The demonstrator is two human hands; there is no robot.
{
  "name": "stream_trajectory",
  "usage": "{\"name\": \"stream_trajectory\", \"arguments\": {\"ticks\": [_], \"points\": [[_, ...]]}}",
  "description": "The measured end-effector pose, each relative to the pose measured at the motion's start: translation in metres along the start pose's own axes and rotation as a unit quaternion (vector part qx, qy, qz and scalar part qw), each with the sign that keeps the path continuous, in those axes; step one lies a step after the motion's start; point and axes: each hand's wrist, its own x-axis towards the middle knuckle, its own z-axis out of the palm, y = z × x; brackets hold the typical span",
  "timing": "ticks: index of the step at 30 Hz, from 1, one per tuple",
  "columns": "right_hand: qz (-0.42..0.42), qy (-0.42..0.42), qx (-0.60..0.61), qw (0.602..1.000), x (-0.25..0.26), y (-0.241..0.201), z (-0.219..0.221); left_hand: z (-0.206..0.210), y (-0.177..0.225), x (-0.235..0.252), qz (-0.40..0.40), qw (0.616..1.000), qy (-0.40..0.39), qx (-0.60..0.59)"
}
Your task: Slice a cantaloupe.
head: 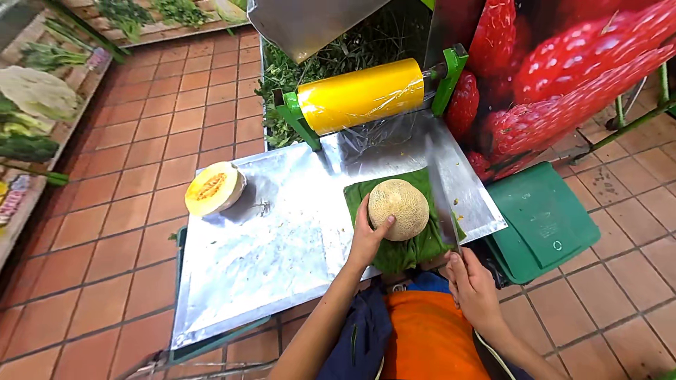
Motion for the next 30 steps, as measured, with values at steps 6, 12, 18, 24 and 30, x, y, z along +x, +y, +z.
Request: {"name": "stream_trajectory", "arguments": {"ticks": [6, 12, 18, 24, 30], "points": [[-0.052, 0.026, 0.029, 0.998, 0.011, -0.005, -0.013, -0.007, 0.002, -0.018, 0.018, 0.999, -0.042, -0.028], [-0.032, 0.052, -0.022, 0.998, 0.016, 0.009, -0.017, -0.008, -0.015, -0.030, 0.067, 0.994, -0.082, -0.039], [0.058, -0.024, -0.078, 0.995, 0.019, 0.019, -0.021, 0.005, -0.016, -0.037, 0.092, 0.992, -0.085, 0.000], [0.014, -0.024, -0.104, 0.994, 0.024, 0.013, -0.028, 0.016, -0.007, -0.025, 0.060, 0.997, -0.046, 0.029], [-0.047, 0.022, -0.060, 0.997, 0.017, 0.024, -0.029, 0.017, 0.003, -0.009, 0.037, 0.996, 0.011, 0.083]]}}
